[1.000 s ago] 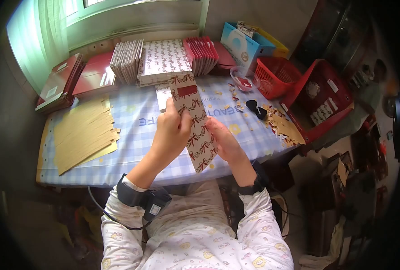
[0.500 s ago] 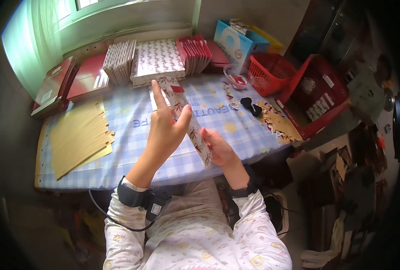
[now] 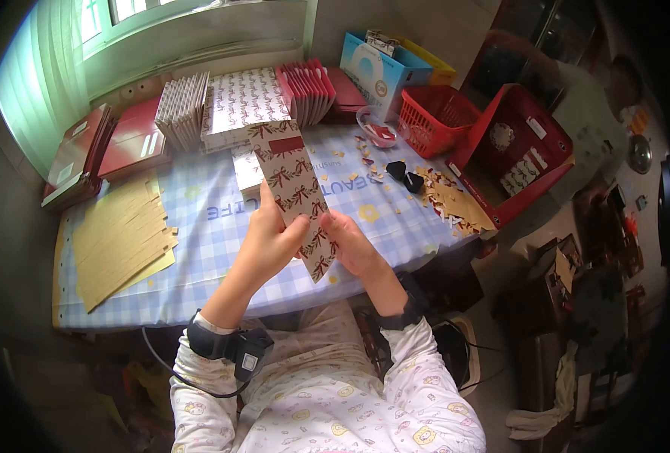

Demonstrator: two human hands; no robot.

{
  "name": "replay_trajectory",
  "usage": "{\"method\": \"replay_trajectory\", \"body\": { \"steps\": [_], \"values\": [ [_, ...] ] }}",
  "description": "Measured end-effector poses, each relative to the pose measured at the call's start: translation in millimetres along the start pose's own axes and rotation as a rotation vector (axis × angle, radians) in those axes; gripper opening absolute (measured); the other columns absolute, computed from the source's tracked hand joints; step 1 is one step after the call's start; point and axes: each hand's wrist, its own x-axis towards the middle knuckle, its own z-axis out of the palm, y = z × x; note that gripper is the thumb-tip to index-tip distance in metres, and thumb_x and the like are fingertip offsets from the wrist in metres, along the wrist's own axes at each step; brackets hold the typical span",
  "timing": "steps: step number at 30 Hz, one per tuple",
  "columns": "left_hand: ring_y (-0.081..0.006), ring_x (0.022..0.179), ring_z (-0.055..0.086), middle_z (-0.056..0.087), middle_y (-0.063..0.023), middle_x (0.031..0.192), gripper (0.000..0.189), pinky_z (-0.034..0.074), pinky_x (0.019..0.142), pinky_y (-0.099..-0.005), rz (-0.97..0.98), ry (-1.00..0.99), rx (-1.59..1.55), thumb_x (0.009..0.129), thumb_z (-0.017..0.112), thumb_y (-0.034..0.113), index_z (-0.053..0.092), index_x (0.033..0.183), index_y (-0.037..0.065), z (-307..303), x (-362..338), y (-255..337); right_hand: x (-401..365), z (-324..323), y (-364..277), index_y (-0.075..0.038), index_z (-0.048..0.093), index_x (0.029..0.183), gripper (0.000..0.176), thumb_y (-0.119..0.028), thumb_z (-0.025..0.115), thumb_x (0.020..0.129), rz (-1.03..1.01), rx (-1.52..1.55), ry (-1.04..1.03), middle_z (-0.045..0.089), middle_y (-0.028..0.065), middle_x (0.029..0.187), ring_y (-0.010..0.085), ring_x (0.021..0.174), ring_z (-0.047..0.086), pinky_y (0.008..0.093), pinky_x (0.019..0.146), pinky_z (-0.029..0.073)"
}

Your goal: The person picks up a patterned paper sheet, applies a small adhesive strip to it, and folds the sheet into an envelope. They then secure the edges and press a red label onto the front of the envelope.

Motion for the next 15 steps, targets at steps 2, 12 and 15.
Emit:
{"method": "replay_trajectory", "body": {
  "steps": [2, 12, 15],
  "values": [
    [-0.0156, 0.092, 0.049, 0.048, -0.0103, 0.102, 0.048, 0.041, 0.078, -0.0285, 0.01, 0.012, -0.03, 0.072, 0.047, -0.001, 0.025, 0.115, 0.0, -1.7, -1.5, -1.6, -1.2, -4.4, -0.7, 0.0, 0.044, 0.104, 0.041, -0.035, 0.046, 0.082, -0.018, -0.028, 0.055, 0.056, 0.0076, 0.089, 0.0126, 0.074, 0.058, 0.0222, 0.064, 0.048],
    [-0.0162, 0.079, 0.056, 0.056, -0.0127, 0.087, 0.044, 0.046, 0.068, -0.0295, 0.183, 0.064, 0.07, 0.074, 0.054, 0.007, 0.03, 0.11, 0.0, -4.0, -8.4, -6.7, -9.8, -20.7, 2.2, 0.0, 0.05, 0.094, 0.021, -0.016, 0.052, 0.08, 0.008, -0.038, 0.041, 0.057, 0.005, 0.08, 0.0097, 0.067, 0.056, 0.0206, 0.057, 0.046],
    [-0.0168, 0.079, 0.057, 0.057, -0.0124, 0.088, 0.045, 0.046, 0.068, -0.0295, 0.2, 0.0, 0.041, 0.073, 0.056, 0.007, 0.032, 0.11, -0.001, -6.9, -7.0, -27.0, -11.0, -19.1, 3.2, -0.001, 0.052, 0.09, 0.02, -0.017, 0.055, 0.078, -0.021, -0.114, 0.129, 0.057, 0.0049, 0.078, 0.0098, 0.064, 0.055, 0.0207, 0.056, 0.045]
  ]
}}
